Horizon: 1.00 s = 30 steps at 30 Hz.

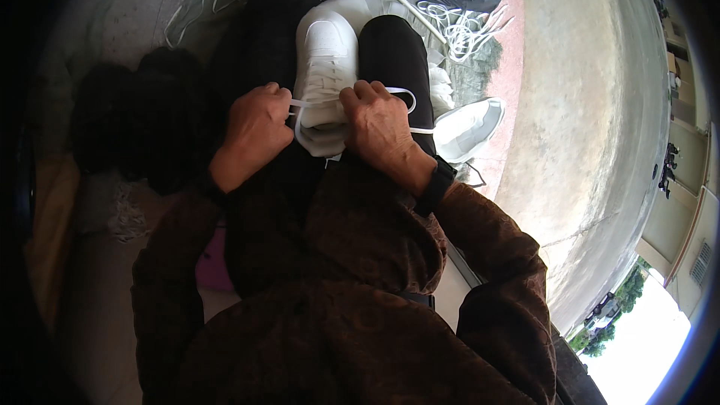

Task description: The recorder is lacing white shoe uppers by threading long white laces through the eyelets while sitting on the floor.

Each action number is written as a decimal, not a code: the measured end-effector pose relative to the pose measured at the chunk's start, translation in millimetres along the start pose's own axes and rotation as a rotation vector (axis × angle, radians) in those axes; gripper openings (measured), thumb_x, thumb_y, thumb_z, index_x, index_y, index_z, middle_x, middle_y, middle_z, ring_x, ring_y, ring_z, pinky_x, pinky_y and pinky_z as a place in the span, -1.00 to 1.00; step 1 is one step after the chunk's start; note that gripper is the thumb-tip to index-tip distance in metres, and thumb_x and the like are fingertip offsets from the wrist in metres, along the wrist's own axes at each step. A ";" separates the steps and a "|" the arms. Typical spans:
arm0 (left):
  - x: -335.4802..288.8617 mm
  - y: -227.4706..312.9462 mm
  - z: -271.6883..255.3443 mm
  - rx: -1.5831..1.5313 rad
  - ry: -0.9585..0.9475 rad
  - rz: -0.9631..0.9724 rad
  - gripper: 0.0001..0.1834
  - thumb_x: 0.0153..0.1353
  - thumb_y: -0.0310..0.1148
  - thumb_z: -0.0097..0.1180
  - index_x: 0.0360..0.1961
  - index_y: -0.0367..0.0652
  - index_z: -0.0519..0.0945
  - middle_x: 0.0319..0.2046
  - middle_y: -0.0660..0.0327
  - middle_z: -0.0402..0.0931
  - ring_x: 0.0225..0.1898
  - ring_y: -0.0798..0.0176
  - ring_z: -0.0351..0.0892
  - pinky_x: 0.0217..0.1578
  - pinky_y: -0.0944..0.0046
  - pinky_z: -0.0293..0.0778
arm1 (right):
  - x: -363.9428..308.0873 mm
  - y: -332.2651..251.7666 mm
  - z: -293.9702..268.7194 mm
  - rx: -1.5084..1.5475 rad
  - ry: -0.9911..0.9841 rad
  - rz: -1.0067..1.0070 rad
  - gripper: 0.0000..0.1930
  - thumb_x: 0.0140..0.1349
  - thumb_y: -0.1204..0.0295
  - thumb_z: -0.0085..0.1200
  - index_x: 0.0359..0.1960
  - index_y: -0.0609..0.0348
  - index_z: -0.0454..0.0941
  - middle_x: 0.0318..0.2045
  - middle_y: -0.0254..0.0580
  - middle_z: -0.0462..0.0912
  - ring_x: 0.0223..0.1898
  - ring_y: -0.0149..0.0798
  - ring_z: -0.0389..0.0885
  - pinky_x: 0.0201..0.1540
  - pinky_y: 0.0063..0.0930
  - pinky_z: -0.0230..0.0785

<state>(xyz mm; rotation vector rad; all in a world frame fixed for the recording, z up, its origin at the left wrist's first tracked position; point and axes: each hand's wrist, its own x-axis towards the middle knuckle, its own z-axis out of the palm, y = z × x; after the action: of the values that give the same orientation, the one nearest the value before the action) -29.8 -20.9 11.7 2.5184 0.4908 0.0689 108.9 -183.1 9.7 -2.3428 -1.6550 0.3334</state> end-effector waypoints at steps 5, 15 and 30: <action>20.0 15.1 9.5 0.128 -0.034 0.198 -0.86 -0.19 -0.55 0.13 -0.50 -0.33 0.58 -0.42 -0.09 0.58 -0.34 -0.10 0.59 -0.26 0.04 0.54 | -3.2 -1.4 -3.4 -0.026 0.012 0.039 -0.67 -0.21 0.47 0.26 -0.32 0.17 0.51 -0.28 -0.13 0.54 -0.20 -0.08 0.56 -0.28 -0.26 0.54; -4.2 2.5 16.4 -0.216 -0.044 0.020 -0.90 -0.13 -0.66 0.06 -0.63 -0.30 0.39 -0.60 -0.06 0.42 -0.51 -0.17 0.47 -0.47 -0.06 0.35 | -17.2 -3.7 9.1 -0.005 0.121 0.068 -0.79 -0.03 0.42 0.12 -0.32 0.22 0.55 -0.29 -0.10 0.55 -0.21 -0.10 0.57 -0.26 -0.27 0.52; -3.9 6.0 17.6 -0.053 0.133 0.233 -0.92 -0.15 -0.66 0.03 -0.60 -0.29 0.41 -0.62 0.02 0.41 -0.54 -0.03 0.47 -0.48 0.09 0.35 | -21.9 -6.9 8.3 -0.056 0.189 0.036 -0.79 0.03 0.40 0.12 -0.35 0.29 0.57 -0.33 -0.04 0.62 -0.24 -0.08 0.64 -0.28 -0.27 0.54</action>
<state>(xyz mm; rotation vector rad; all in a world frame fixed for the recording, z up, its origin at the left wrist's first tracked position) -28.8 -36.2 0.4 2.5184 0.2412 0.3351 92.9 -200.9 5.1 -2.3644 -1.5541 0.0690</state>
